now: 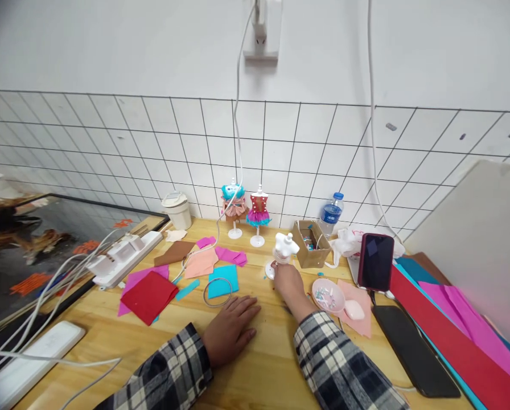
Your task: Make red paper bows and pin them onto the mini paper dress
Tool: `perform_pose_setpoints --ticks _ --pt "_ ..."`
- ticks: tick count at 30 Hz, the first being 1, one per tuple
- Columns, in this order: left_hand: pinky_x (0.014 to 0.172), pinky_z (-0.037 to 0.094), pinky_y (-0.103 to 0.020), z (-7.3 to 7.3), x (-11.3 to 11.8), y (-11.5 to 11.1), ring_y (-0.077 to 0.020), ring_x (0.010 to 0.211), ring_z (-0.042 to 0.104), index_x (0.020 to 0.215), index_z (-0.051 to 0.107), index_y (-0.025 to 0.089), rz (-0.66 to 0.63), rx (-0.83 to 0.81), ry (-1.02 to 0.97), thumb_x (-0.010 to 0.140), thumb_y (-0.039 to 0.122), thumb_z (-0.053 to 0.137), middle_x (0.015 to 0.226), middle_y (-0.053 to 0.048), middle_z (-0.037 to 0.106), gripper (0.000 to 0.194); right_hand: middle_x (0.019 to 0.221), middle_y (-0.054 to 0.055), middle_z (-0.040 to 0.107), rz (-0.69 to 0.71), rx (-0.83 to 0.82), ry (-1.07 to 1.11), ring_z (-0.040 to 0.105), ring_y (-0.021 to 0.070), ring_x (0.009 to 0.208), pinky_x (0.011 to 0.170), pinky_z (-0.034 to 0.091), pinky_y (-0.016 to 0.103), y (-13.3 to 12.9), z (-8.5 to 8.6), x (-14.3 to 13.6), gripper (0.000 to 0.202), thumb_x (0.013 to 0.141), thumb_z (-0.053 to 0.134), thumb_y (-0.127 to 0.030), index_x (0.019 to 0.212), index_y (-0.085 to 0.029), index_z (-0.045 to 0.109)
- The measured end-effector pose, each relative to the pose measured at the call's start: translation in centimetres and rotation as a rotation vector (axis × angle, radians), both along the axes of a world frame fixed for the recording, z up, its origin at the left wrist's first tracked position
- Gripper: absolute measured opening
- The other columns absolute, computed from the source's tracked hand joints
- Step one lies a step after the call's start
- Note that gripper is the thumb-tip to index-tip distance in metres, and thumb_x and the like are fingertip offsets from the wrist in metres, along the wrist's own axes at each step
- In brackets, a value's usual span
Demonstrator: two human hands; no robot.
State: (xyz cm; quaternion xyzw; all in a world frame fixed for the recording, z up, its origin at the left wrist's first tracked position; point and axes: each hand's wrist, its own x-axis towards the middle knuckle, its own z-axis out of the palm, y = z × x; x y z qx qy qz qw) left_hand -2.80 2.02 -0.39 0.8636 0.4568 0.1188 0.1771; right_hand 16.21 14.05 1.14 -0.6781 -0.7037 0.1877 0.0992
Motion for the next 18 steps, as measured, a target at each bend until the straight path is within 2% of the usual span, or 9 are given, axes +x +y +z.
perform_pose_setpoints --ticks 5,9,13,18 --pt "0.111 0.021 -0.05 -0.1 -0.1 -0.1 -0.0264 0.133 0.034 0.134 0.041 0.023 -0.005 0.001 0.009 0.086 0.033 0.05 0.145 -0.008 0.038 0.05 0.1 0.012 0.068 0.047 0.021 0.012 0.061 0.0197 0.095 0.075 0.038 0.026 -0.1 1.4 0.1 0.035 0.094 0.03 -0.027 0.105 -0.017 0.062" --pt "0.111 0.022 -0.05 -0.4 -0.1 -0.1 -0.0263 0.132 0.034 0.134 0.041 0.024 -0.012 0.019 -0.002 0.085 0.033 0.05 0.143 -0.008 0.04 0.05 0.097 0.009 0.069 0.149 0.007 0.014 0.062 0.0178 0.092 0.073 0.037 0.024 -1.2 2.0 -1.0 0.029 0.092 0.038 -0.03 0.1 -0.018 0.063" --pt "0.11 0.023 -0.05 -0.7 -0.1 0.0 -0.027 0.131 0.035 0.134 0.041 0.023 -0.009 0.041 -0.002 0.086 0.033 0.05 0.142 -0.008 0.041 0.05 0.094 0.01 0.07 0.167 0.005 -0.005 0.062 0.0189 0.09 0.073 0.037 0.025 -2.5 1.2 -2.5 0.027 0.092 0.039 -0.028 0.099 -0.018 0.063" --pt "0.11 0.024 -0.05 -0.5 0.0 0.2 -0.0273 0.13 0.037 0.133 0.043 0.022 -0.02 0.048 0.003 0.085 0.032 0.051 0.141 -0.01 0.042 0.05 0.096 0.012 0.069 0.115 0.045 -0.001 0.063 0.0213 0.09 0.073 0.038 0.028 -2.5 0.0 -3.4 0.03 0.095 0.033 -0.027 0.106 -0.017 0.059"
